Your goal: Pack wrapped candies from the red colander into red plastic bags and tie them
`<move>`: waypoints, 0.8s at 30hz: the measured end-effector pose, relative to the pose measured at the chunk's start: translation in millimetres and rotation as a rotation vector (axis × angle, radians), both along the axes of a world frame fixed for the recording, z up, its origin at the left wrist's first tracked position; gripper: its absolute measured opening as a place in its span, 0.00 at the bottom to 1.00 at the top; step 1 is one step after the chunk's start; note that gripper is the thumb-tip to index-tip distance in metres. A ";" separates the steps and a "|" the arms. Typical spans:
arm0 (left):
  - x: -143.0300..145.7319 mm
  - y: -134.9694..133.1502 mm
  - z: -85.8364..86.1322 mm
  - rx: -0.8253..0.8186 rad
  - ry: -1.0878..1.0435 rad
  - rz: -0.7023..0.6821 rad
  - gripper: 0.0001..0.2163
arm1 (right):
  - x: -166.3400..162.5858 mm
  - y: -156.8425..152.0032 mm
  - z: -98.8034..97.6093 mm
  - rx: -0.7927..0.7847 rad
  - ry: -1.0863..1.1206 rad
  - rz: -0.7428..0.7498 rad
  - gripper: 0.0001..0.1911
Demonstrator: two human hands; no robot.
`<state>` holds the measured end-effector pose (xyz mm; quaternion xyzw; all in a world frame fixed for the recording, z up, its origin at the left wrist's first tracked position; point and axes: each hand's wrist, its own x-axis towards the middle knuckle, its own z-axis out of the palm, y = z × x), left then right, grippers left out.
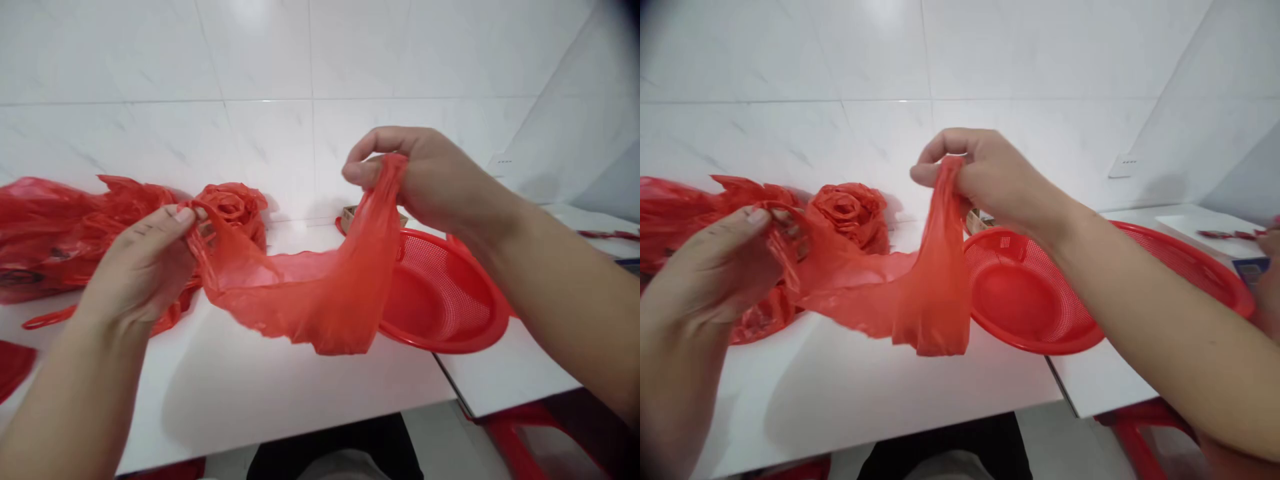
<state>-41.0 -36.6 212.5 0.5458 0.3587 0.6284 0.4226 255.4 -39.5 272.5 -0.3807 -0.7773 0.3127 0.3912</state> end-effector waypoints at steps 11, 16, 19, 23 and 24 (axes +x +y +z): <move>4.8 24.6 17.1 -0.066 0.238 -0.341 0.12 | -49.7 59.7 27.7 0.054 -0.299 0.247 0.04; 3.8 40.0 24.3 -0.233 0.677 -0.522 0.39 | -68.3 74.2 11.5 -0.013 -0.178 0.302 0.08; 10.7 45.2 21.2 -0.269 0.815 -0.553 0.31 | -85.0 81.2 2.2 -0.087 -0.176 0.343 0.10; 20.2 47.6 14.3 -0.222 0.951 -0.498 0.15 | -106.9 82.8 -6.6 -0.097 -0.147 0.398 0.07; 20.7 48.4 12.3 -0.212 0.950 -0.478 0.14 | -109.2 82.4 -8.6 -0.085 -0.137 0.400 0.06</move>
